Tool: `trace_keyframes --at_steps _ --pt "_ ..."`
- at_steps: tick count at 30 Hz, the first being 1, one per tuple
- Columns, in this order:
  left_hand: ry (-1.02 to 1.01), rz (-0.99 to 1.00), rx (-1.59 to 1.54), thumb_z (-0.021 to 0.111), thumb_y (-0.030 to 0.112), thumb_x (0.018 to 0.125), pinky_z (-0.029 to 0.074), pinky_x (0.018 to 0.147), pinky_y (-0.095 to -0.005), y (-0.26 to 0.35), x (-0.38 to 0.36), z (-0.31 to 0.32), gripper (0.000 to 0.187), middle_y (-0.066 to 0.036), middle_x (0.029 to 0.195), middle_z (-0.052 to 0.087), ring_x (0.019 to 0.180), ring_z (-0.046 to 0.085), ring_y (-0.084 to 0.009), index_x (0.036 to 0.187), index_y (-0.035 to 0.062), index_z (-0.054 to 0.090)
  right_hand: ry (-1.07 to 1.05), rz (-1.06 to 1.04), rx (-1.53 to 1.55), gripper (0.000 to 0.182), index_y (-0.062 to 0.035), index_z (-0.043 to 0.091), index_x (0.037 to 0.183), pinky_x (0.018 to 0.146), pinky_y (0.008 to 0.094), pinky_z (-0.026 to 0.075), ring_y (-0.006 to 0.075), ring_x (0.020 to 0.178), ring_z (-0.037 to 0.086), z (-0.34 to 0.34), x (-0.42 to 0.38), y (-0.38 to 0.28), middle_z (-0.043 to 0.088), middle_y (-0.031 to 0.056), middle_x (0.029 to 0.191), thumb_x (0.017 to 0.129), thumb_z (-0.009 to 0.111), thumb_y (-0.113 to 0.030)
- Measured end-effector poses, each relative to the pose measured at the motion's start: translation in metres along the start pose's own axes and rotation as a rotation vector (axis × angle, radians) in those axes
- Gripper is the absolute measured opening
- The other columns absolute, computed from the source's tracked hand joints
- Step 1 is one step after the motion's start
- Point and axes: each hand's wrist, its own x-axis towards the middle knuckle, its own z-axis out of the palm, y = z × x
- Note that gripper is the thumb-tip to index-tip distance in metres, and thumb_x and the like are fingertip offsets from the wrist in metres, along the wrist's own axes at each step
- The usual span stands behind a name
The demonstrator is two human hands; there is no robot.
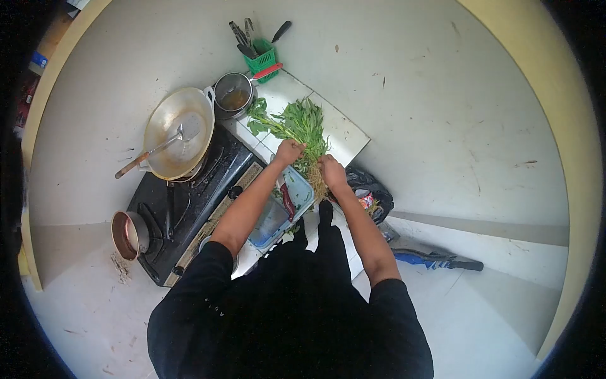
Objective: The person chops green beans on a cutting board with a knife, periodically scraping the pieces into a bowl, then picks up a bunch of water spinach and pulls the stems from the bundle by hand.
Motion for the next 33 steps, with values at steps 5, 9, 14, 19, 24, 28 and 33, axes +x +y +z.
trace_keyframes --at_steps 5,9,14,19,24,28,33 --pt "0.038 0.049 0.043 0.075 0.030 0.087 0.052 0.058 -0.0323 -0.016 0.006 0.004 0.034 -0.009 0.065 0.068 0.061 0.069 -0.0174 0.075 0.0012 0.062 -0.080 0.001 0.023 0.012 -0.0051 0.061 0.100 0.079 0.0456 0.053 0.0381 0.091 0.066 -0.004 0.007 -0.001 0.066 0.0170 0.099 0.090 0.062 -0.012" --pt "0.087 0.026 0.046 0.075 0.031 0.086 0.054 0.063 -0.0355 -0.020 0.012 0.003 0.034 -0.010 0.063 0.069 0.060 0.069 -0.0200 0.072 0.0023 0.064 -0.056 -0.057 0.067 0.012 -0.0048 0.061 0.099 0.077 0.0456 0.052 0.0380 0.090 0.066 -0.001 0.008 0.000 0.066 0.0168 0.096 0.090 0.065 -0.012" --pt "0.079 -0.001 0.084 0.075 0.031 0.085 0.054 0.065 -0.0365 -0.033 0.023 0.006 0.033 -0.012 0.064 0.069 0.063 0.070 -0.0234 0.073 0.0025 0.064 -0.014 -0.073 0.019 0.012 -0.0049 0.057 0.098 0.076 0.0477 0.052 0.0398 0.088 0.065 0.009 0.002 0.001 0.063 0.0178 0.098 0.091 0.063 -0.013" --pt "0.069 -0.036 0.006 0.077 0.033 0.082 0.054 0.067 -0.0383 -0.045 0.033 0.007 0.035 -0.016 0.069 0.069 0.065 0.069 -0.0278 0.071 0.0016 0.064 -0.103 -0.167 -0.077 0.010 -0.0041 0.053 0.097 0.074 0.0492 0.051 0.0411 0.088 0.063 0.002 0.010 -0.003 0.057 0.0182 0.098 0.090 0.059 -0.009" --pt "0.101 -0.023 0.121 0.076 0.033 0.081 0.053 0.067 -0.0400 -0.029 0.028 0.002 0.036 -0.016 0.070 0.068 0.066 0.067 -0.0304 0.067 0.0020 0.065 -0.118 -0.257 -0.026 0.010 -0.0024 0.051 0.097 0.073 0.0503 0.049 0.0416 0.087 0.060 -0.001 0.006 -0.003 0.054 0.0179 0.096 0.089 0.056 -0.004" --pt "0.144 0.038 0.214 0.075 0.035 0.082 0.051 0.065 -0.0409 -0.010 0.021 -0.005 0.037 -0.016 0.068 0.067 0.065 0.066 -0.0308 0.069 0.0015 0.066 -0.130 -0.332 0.010 0.009 -0.0035 0.051 0.096 0.073 0.0519 0.047 0.0435 0.086 0.060 -0.011 -0.003 0.002 0.054 0.0187 0.098 0.088 0.055 -0.004" --pt "0.115 0.216 0.112 0.077 0.031 0.083 0.047 0.056 -0.0353 0.023 -0.001 0.000 0.035 -0.009 0.062 0.062 0.057 0.057 -0.0193 0.072 0.0002 0.065 -0.152 -0.203 0.065 0.017 -0.0030 0.051 0.101 0.077 0.0473 0.049 0.0414 0.091 0.061 -0.010 -0.010 0.008 0.057 0.0188 0.102 0.090 0.060 -0.012"
